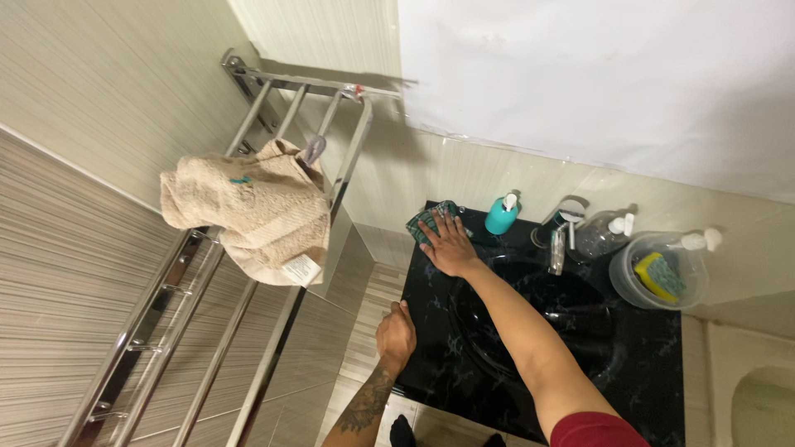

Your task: The person wipes the black marble countertop and the sink bowl using a cloth.

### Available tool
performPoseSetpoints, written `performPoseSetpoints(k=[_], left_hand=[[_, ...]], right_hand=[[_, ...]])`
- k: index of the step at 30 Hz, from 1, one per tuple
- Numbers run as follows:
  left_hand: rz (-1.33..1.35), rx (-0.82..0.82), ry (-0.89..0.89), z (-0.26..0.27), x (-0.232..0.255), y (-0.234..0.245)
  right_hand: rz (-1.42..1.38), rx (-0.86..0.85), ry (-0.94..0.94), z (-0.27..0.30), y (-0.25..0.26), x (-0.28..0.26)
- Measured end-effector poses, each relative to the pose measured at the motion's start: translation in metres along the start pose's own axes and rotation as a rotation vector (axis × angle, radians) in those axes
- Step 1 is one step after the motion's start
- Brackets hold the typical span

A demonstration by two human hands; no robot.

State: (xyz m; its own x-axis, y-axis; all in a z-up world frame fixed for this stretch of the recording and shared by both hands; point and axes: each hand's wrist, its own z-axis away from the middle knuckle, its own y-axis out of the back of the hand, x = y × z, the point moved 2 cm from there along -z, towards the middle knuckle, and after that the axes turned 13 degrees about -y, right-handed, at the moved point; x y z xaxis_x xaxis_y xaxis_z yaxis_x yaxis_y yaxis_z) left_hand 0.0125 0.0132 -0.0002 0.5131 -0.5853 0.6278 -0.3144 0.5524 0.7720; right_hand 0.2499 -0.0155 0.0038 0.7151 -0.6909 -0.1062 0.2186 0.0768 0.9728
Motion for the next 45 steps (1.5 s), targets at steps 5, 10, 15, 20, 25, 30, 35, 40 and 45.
performPoseSetpoints(k=[5, 10, 15, 20, 25, 30, 35, 40, 45], left_hand=[[-0.009, -0.010, 0.008, -0.001, 0.003, 0.007], [-0.010, -0.060, 0.044, -0.001, 0.003, 0.006], [-0.040, -0.013, 0.009, -0.002, 0.000, 0.000], [-0.018, -0.047, 0.016, -0.004, -0.004, -0.004], [-0.026, -0.034, 0.000, -0.002, -0.006, -0.004], [-0.020, -0.075, 0.028, -0.004, -0.005, -0.005], [-0.040, -0.043, 0.018, -0.003, -0.006, -0.006], [-0.037, -0.041, 0.019, -0.002, -0.004, -0.004], [-0.024, -0.030, 0.008, -0.001, -0.002, -0.002]], right_hand=[[-0.057, -0.038, -0.091, -0.023, 0.002, -0.001], [-0.110, 0.121, -0.070, 0.007, -0.007, -0.012], [-0.154, 0.199, -0.082, 0.087, -0.027, -0.024], [-0.075, 0.125, -0.101, 0.103, -0.023, -0.021], [-0.092, 0.136, -0.209, 0.043, -0.011, 0.001], [-0.129, 0.097, -0.299, 0.002, 0.003, 0.017], [-0.176, 0.101, -0.325, 0.012, 0.004, 0.011], [-0.148, 0.169, -0.279, 0.072, -0.012, -0.020], [-0.158, 0.110, -0.201, 0.114, -0.023, -0.036]])
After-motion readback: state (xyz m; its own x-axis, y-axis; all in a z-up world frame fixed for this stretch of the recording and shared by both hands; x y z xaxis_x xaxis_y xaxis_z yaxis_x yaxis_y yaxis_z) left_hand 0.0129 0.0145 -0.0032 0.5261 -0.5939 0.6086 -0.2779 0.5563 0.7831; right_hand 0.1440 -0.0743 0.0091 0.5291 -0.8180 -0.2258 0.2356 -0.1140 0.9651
